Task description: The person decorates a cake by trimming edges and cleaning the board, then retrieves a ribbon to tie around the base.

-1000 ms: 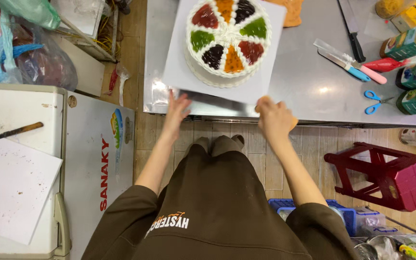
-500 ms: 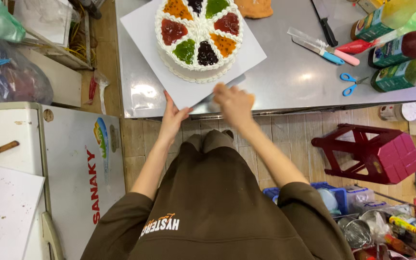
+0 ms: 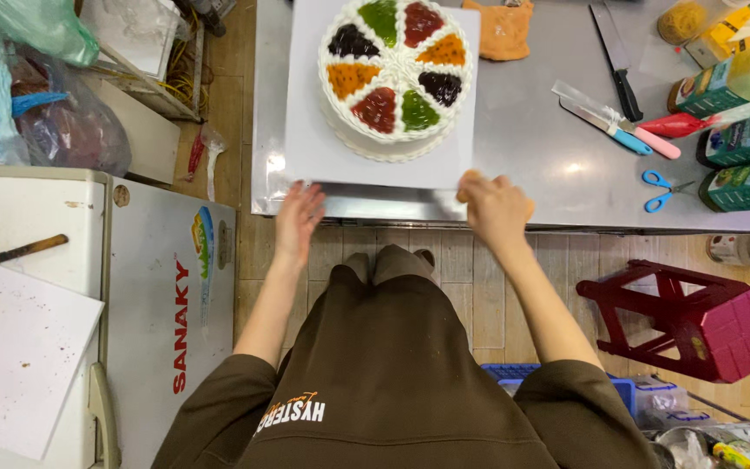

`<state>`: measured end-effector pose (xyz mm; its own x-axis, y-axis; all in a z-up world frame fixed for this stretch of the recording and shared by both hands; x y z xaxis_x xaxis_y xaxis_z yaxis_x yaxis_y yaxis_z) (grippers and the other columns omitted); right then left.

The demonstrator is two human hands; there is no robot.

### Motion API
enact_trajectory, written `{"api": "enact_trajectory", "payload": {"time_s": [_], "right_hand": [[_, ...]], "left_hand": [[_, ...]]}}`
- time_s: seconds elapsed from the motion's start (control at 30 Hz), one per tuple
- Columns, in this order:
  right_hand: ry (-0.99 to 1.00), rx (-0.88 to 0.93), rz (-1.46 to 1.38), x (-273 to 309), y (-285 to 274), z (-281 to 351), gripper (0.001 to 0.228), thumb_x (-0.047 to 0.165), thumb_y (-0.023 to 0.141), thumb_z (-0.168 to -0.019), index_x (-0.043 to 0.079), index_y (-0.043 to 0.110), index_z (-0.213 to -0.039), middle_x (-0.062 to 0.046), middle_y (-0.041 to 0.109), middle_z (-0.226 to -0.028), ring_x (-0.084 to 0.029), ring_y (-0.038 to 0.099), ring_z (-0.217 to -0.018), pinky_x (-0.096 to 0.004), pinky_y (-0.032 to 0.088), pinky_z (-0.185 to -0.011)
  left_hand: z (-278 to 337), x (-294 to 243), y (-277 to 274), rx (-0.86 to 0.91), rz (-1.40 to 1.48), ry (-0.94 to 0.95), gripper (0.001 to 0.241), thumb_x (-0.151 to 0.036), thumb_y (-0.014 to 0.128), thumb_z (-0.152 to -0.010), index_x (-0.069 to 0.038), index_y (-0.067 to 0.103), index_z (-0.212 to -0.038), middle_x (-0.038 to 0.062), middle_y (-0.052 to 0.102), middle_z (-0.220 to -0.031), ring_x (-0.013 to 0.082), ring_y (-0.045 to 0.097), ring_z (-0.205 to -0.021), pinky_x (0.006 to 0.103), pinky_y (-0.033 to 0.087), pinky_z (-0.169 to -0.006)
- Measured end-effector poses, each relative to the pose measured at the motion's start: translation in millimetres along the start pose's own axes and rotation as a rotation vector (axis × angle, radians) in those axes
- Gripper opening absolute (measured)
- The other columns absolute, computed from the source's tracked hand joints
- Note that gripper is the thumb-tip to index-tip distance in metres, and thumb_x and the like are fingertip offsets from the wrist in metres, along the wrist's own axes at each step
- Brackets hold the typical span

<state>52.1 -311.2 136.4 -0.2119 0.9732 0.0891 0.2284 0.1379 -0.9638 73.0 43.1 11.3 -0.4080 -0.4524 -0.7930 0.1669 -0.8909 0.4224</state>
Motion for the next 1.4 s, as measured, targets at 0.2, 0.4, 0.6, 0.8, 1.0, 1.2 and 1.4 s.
{"api": "enact_trajectory", "payload": {"time_s": [0.2, 0.4, 0.6, 0.8, 1.0, 1.2, 1.4], "right_hand": [[-0.010, -0.295, 0.171, -11.3, 11.3, -40.1, 0.021, 0.011, 0.067, -0.084, 0.019, 0.072, -0.103, 0.000, 0.074, -0.112, -0.024, 0.063, -0.074, -0.040, 0.046, -0.056], [-0.070, 0.040, 0.017, 109.7, 26.5, 5.3, 0.034, 0.016, 0.065, -0.087, 0.014, 0.071, -0.121, -0.005, 0.067, -0.112, -0.026, 0.066, -0.084, -0.044, 0.050, -0.062], [-0.138, 0.005, -0.138, 84.9, -5.9, 27.3, 0.050, 0.005, 0.076, -0.066, 0.011, 0.074, -0.115, 0.002, 0.066, -0.127, -0.024, 0.063, -0.082, -0.039, 0.050, -0.062], [0.063, -0.150, 0.108, 26.1, -22.4, -1.3, 0.017, 0.013, 0.071, -0.091, 0.014, 0.070, -0.108, 0.006, 0.069, -0.118, -0.023, 0.061, -0.070, -0.039, 0.044, -0.053], [0.416, 0.246, -0.041, 91.0, 21.8, -8.6, 0.006, 0.032, 0.057, -0.108, 0.028, 0.061, -0.111, -0.011, 0.072, -0.086, -0.033, 0.066, -0.063, -0.053, 0.040, -0.054], [-0.228, 0.013, -0.418, 184.1, 10.7, 1.4, 0.048, 0.008, 0.070, -0.072, 0.011, 0.071, -0.120, -0.005, 0.077, -0.119, -0.028, 0.063, -0.090, -0.041, 0.050, -0.074], [-0.065, 0.307, -0.562, 89.0, 21.0, 14.6, 0.015, 0.027, 0.070, -0.091, 0.018, 0.079, -0.100, 0.002, 0.076, -0.102, -0.023, 0.065, -0.092, -0.037, 0.053, -0.078]], "left_hand": [[-14.2, 17.9, 15.0, 0.061, -0.239, -0.058, 0.054, -0.014, 0.062, -0.098, 0.000, 0.049, -0.148, 0.013, 0.069, -0.112, 0.0230, 0.068, -0.101, 0.0366, 0.057, -0.087], [4.5, 93.9, 69.0, 0.228, -0.162, -0.071, 0.043, -0.005, 0.061, -0.097, 0.006, 0.054, -0.138, 0.018, 0.071, -0.119, 0.0218, 0.071, -0.104, 0.0327, 0.059, -0.089], [-14.2, 89.1, 49.5, 0.306, -0.247, -0.089, 0.049, -0.008, 0.054, -0.097, -0.005, 0.041, -0.144, 0.015, 0.067, -0.132, 0.0213, 0.068, -0.119, 0.0324, 0.054, -0.099], [-16.8, 18.5, -0.6, -0.010, -0.025, -0.002, 0.050, -0.008, 0.059, -0.099, 0.007, 0.041, -0.143, 0.015, 0.069, -0.118, 0.0273, 0.068, -0.115, 0.0422, 0.057, -0.099], [7.0, 32.1, 29.9, 0.053, -0.129, -0.047, 0.059, -0.010, 0.065, -0.095, -0.007, 0.040, -0.149, 0.013, 0.071, -0.115, 0.0203, 0.070, -0.107, 0.0388, 0.058, -0.092], [12.2, 33.6, 26.4, 0.023, -0.068, -0.034, 0.057, -0.027, 0.058, -0.103, -0.004, 0.042, -0.153, 0.012, 0.067, -0.126, 0.0183, 0.067, -0.109, 0.0356, 0.053, -0.092], [7.6, 9.4, 14.8, 0.004, -0.080, -0.014, 0.056, -0.034, 0.051, -0.104, -0.002, 0.042, -0.149, 0.012, 0.064, -0.130, 0.0216, 0.066, -0.117, 0.0408, 0.054, -0.103]]}}
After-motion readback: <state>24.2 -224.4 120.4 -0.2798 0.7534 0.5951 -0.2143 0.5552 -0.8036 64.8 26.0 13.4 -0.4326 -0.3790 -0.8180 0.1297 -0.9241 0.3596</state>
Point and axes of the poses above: each hand's wrist, its own z-axis away from the middle knuckle, its own y-axis out of the palm, x = y × z, the point moved 6 cm from there along -z, towards the middle knuckle
